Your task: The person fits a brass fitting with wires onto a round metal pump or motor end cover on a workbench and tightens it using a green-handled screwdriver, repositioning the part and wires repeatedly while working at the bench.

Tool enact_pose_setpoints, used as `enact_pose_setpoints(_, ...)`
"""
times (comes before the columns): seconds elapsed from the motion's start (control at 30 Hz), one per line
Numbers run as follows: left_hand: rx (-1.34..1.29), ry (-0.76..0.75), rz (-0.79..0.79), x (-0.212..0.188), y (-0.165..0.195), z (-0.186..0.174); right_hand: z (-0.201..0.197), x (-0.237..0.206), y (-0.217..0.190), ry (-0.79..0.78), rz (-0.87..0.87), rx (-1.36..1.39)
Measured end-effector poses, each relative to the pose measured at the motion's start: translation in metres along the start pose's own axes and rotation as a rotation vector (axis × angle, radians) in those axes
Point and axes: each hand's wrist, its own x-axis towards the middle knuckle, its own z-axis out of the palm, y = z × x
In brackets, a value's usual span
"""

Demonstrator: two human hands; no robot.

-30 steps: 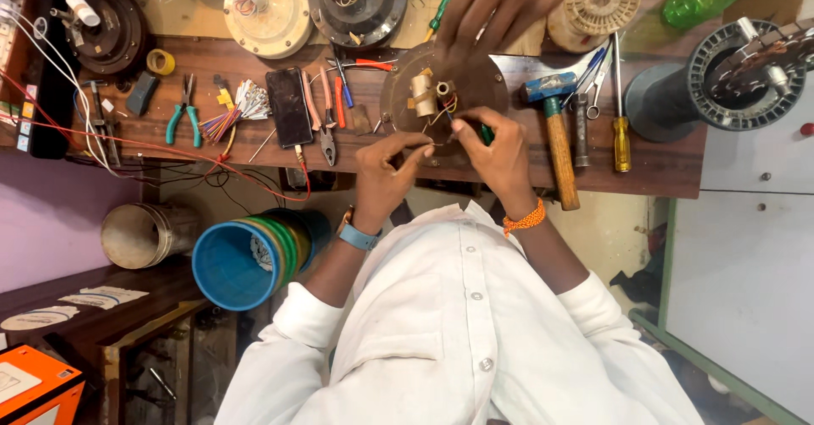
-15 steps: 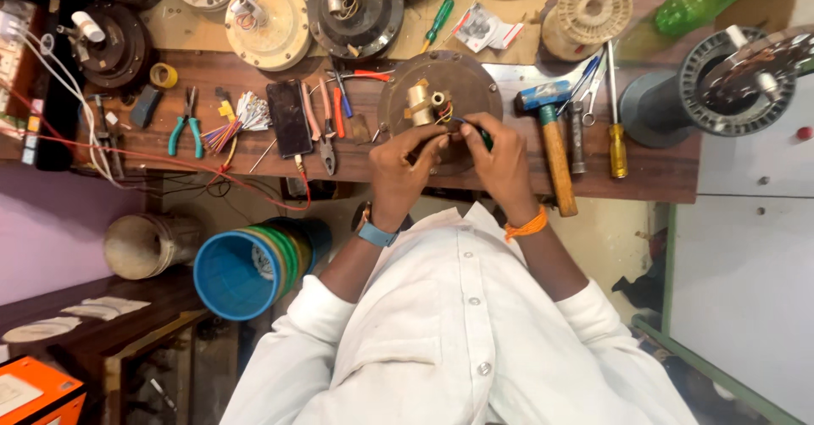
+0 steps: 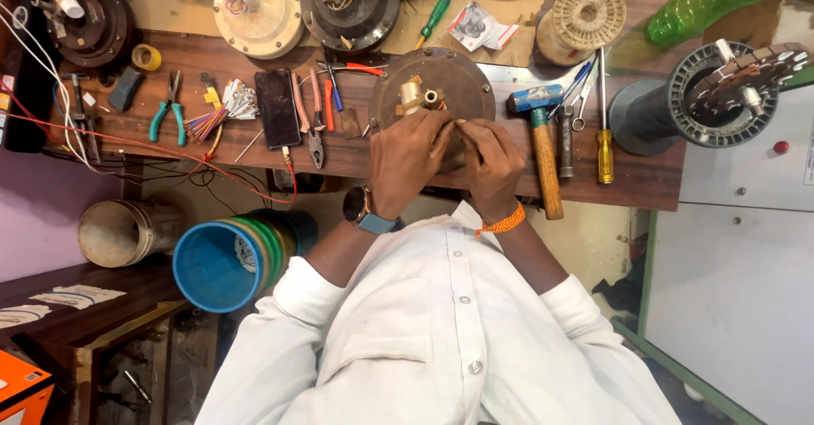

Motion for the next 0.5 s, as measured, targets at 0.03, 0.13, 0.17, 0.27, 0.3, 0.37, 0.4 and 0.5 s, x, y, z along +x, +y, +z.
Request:
enact_pose_setpoints(0.03,-0.006,-0.015,0.011,0.001,0.000,0.000,-0.001,0.000,0.001,0.000,0.005,-0.005)
enact_pose_setpoints(0.13,-0.013,-0.044,0.041,0.004,-0.003,-0.002,-0.002,0.002,0.003,-0.002,0.010,-0.017)
enact_pose_setpoints(0.17,-0.009,-0.048,0.047,0.004,-0.003,-0.003,-0.003,0.003,0.003,-0.006,0.009,-0.020)
enact_pose_setpoints(0.27,-0.010,-0.051,0.064,0.006,-0.003,-0.003,-0.005,0.005,0.002,-0.022,0.023,-0.008)
enact_pose_setpoints(0.3,-0.012,-0.052,0.071,0.006,-0.002,-0.003,-0.007,0.005,0.002,-0.028,0.032,-0.001)
enact_pose_setpoints(0.37,-0.010,-0.077,0.088,0.007,-0.002,-0.005,-0.009,0.006,0.002,-0.052,0.017,-0.009)
enact_pose_setpoints(0.4,-0.008,-0.087,0.095,0.007,-0.002,-0.006,-0.011,0.007,0.001,-0.065,0.007,-0.012)
enact_pose_setpoints(0.5,0.011,-0.140,0.087,0.008,-0.003,-0.008,-0.013,0.008,0.002,-0.092,0.012,0.019)
